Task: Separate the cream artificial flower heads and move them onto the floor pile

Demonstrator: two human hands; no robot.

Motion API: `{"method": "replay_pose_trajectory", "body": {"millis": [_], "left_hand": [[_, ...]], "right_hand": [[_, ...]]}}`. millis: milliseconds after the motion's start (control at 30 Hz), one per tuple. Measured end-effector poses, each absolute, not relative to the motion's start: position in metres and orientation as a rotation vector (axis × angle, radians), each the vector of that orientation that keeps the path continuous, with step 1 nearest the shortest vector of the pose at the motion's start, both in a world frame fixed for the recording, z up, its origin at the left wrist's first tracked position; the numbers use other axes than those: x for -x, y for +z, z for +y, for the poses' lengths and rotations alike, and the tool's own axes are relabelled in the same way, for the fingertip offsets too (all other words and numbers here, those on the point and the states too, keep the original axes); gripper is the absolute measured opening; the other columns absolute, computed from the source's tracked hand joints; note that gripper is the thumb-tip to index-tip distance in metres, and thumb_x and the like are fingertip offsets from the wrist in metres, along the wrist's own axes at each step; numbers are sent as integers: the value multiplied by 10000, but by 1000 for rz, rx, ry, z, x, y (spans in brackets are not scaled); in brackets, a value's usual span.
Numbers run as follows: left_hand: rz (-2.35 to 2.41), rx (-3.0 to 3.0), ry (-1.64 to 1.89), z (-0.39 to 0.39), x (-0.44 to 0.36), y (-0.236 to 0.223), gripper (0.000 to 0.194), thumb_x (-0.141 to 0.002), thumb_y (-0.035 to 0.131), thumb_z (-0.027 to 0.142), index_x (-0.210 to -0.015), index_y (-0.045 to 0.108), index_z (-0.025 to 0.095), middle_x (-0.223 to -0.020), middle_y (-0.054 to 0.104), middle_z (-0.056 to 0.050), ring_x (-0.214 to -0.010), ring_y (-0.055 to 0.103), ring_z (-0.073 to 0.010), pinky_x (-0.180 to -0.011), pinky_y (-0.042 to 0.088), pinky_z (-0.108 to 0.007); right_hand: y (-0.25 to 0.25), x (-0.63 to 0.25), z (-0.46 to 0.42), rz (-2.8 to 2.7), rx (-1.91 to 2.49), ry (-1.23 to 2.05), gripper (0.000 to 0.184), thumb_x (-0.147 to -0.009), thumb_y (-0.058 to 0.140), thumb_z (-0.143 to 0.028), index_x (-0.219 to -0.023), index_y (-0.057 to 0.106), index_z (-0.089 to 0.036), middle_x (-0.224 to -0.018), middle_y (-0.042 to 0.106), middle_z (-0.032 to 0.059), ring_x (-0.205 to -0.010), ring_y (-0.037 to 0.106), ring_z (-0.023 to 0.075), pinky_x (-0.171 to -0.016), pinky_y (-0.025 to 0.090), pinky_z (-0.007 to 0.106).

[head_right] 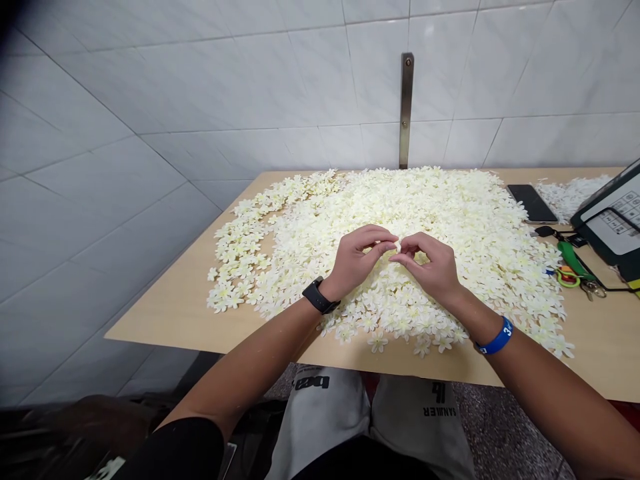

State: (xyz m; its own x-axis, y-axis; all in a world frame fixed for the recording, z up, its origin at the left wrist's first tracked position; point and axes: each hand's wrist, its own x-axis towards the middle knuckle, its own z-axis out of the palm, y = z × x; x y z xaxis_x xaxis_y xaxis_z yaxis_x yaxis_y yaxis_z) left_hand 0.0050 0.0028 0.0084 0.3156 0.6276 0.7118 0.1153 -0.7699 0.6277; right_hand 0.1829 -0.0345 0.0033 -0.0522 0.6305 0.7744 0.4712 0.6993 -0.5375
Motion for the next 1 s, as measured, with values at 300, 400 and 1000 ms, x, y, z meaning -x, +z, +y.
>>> {"method": "replay_pose_trajectory", "body": {"millis": [300, 400, 1000], "left_hand": [[633, -2122, 1497, 4, -3, 9, 107, -918, 703, 238, -824, 745, 208, -850, 768, -24, -801, 696, -140, -751, 557, -304], [657, -2148, 1497, 3, -3, 10, 124, -924, 697, 252, -817, 736, 203, -840, 761, -28, -797, 686, -142, -738, 545, -299], [626, -2171, 1373, 5, -2, 7, 215, -1016, 517, 309, -850, 573, 186, -833, 602, -30, -732, 564, -118, -658, 470, -259]], "right_hand": [[1, -184, -34, -1707, 870, 210, 221, -838, 801, -418, -804, 697, -226, -742, 718, 16, -625, 652, 161, -616, 569, 305], [1, -184, -34, -1695, 855, 235, 209, -826, 816, -395, -802, 702, -221, -748, 720, 19, -634, 657, 161, -619, 570, 300], [-1, -183, -35, -1725, 870, 261, 69, -872, 702, -189, -844, 650, -225, -758, 685, 10, -650, 626, 146, -609, 528, 279]]}}
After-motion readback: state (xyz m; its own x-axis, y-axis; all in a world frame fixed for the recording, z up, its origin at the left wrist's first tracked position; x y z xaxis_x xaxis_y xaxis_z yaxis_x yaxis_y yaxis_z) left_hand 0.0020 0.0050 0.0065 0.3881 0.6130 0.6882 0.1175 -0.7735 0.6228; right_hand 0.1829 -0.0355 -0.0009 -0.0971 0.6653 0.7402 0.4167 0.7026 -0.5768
